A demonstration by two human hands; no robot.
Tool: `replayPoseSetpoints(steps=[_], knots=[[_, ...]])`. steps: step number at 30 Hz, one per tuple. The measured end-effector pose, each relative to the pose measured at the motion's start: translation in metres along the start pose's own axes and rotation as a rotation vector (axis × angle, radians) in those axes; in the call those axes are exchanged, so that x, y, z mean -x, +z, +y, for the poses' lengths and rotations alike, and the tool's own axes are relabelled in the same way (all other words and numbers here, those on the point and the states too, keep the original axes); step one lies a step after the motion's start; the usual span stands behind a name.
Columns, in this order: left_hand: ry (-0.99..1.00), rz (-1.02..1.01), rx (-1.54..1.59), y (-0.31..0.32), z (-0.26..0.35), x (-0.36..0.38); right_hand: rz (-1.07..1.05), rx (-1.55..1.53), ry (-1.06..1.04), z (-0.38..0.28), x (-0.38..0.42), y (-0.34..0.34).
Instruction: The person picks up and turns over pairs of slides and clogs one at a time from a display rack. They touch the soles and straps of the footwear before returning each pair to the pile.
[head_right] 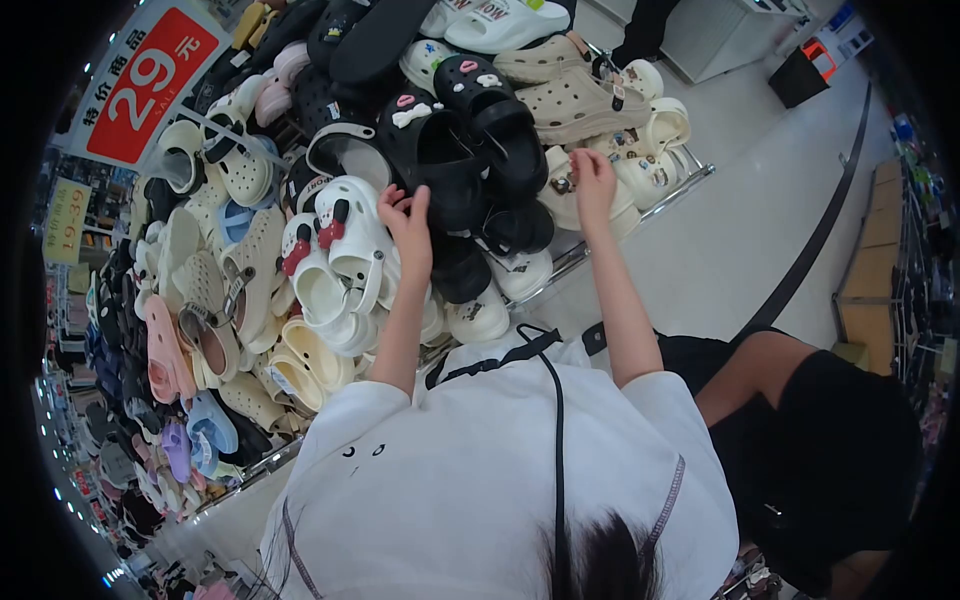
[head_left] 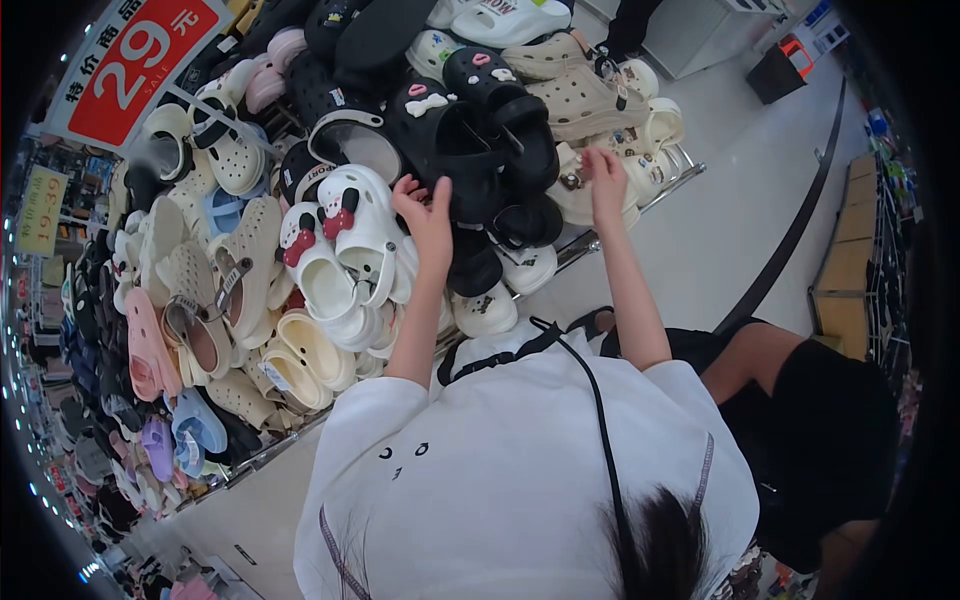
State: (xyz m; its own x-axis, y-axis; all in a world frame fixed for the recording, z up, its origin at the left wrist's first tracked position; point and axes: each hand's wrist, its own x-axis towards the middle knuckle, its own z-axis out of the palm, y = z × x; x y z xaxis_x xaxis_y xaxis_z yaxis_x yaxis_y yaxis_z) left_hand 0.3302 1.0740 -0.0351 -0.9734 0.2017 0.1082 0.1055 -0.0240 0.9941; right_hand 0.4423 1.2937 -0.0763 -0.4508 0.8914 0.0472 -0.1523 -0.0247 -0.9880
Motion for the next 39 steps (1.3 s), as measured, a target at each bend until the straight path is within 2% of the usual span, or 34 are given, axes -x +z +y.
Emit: replayPoseSetpoints(steps=[1,3,7,10,13,17,19,21,24,27,28,30,33,34,35,37,39], knots=[[0.015,-0.044,-0.119,-0.001,-0.009,0.004,0.028,0.005,-0.036,-0.002,0.008,-0.009],[0.069,-0.120,-0.146,-0.002,-0.013,0.011,0.057,0.013,-0.062,-0.009,0.019,-0.023],[0.025,-0.140,-0.115,-0.006,-0.019,0.009,0.138,0.100,-0.043,-0.024,0.031,-0.044],[0.028,-0.118,-0.221,-0.009,-0.007,0.009,0.158,0.172,-0.038,-0.035,0.018,-0.058],[0.000,-0.105,-0.192,-0.010,0.004,0.017,0.142,0.196,-0.048,-0.034,-0.012,-0.074],[0.082,0.067,-0.258,-0.004,0.016,0.029,0.074,0.145,-0.076,-0.029,-0.081,-0.091],[0.156,0.185,-0.334,0.007,0.021,0.037,0.022,0.235,-0.080,-0.034,-0.117,-0.095],[0.188,0.294,-0.381,0.027,0.034,0.047,-0.046,0.237,-0.081,-0.044,-0.155,-0.091],[0.245,0.479,-0.554,0.068,0.039,0.060,-0.266,0.303,-0.146,-0.044,-0.235,-0.091],[0.265,0.635,-0.581,0.123,0.054,0.074,-0.426,0.457,-0.040,-0.049,-0.268,-0.079],[0.264,0.642,-0.529,0.140,0.054,0.079,-0.549,0.468,-0.001,-0.047,-0.283,-0.071],[0.221,0.558,-0.442,0.174,0.053,0.085,-0.740,0.525,0.113,-0.052,-0.303,-0.049],[0.045,0.333,-0.293,0.221,0.051,0.086,-0.981,0.522,0.071,-0.025,-0.324,-0.016],[-0.027,0.278,-0.191,0.236,0.042,0.086,-1.012,0.544,0.120,-0.012,-0.330,-0.004],[-0.095,0.221,-0.086,0.250,0.030,0.085,-1.028,0.606,0.140,-0.031,-0.314,0.008],[-0.268,0.107,-0.010,0.269,0.014,0.083,-1.169,0.670,0.191,-0.003,-0.327,0.021],[-0.340,0.121,0.017,0.286,-0.003,0.077,-1.163,0.665,0.185,0.012,-0.331,0.027]])
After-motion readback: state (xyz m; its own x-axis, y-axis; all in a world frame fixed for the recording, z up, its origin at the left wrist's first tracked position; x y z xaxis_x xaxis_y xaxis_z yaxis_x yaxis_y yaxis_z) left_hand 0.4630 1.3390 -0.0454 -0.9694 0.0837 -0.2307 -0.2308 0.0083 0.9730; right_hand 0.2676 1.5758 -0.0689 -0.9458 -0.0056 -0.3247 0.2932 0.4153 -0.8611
